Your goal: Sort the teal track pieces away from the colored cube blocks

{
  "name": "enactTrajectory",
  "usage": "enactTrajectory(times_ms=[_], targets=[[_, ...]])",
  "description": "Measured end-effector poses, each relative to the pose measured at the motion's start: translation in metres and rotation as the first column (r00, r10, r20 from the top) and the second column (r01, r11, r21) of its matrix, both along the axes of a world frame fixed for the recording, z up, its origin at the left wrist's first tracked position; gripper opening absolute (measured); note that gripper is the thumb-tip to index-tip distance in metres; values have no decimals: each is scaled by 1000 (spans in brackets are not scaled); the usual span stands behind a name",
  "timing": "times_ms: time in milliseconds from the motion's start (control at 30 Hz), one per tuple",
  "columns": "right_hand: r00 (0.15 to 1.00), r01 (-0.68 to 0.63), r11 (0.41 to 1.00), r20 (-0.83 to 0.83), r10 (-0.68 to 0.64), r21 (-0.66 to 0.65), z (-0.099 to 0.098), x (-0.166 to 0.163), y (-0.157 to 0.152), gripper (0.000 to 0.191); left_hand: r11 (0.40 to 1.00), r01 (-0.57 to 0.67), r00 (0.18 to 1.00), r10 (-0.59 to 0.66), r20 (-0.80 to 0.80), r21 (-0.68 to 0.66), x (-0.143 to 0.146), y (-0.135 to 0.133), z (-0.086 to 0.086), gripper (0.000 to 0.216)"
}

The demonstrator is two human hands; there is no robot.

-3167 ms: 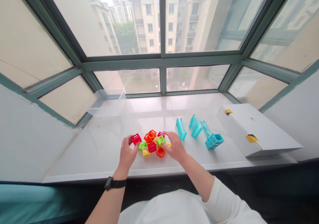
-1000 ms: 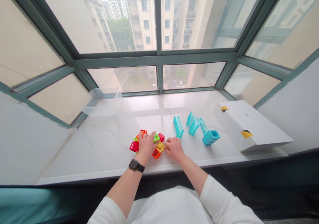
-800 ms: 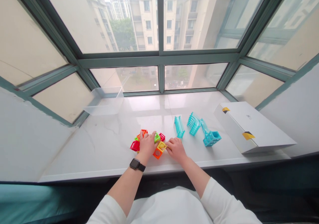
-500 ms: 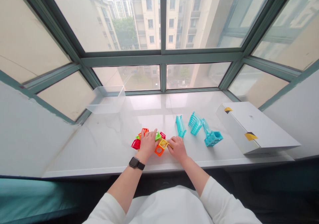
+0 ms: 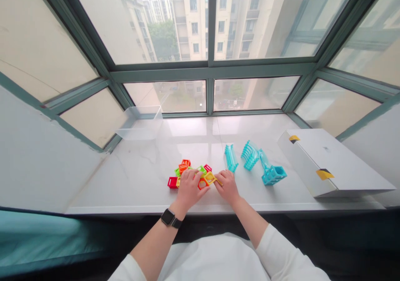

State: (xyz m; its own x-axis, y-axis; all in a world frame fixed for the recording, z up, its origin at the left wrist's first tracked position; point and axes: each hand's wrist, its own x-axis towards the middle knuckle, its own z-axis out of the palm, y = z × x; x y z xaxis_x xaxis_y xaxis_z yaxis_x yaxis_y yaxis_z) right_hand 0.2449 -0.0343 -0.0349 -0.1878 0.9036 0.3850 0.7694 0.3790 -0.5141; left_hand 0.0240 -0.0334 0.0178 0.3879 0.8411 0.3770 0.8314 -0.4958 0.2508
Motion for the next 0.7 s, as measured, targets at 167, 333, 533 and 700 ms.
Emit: enactTrajectory(times_ms=[167, 333, 533, 700], targets=[[1000, -20, 1000, -7, 20, 12, 15, 0, -5, 21, 1000, -12, 998, 13, 53, -18, 2, -19, -7, 42], [993, 51, 997, -108, -46, 50, 43, 0, -1, 24, 999, -52, 976, 54, 209, -11, -19, -30, -12, 42], [989, 97, 995, -116, -94, 21, 72, -17, 48, 24, 999, -39, 990, 41, 135, -24, -37, -39, -24, 46], [971, 75, 980, 237, -29, -186, 68, -47, 111, 23, 999, 29, 1000, -29, 11, -27, -27, -42, -30, 48]])
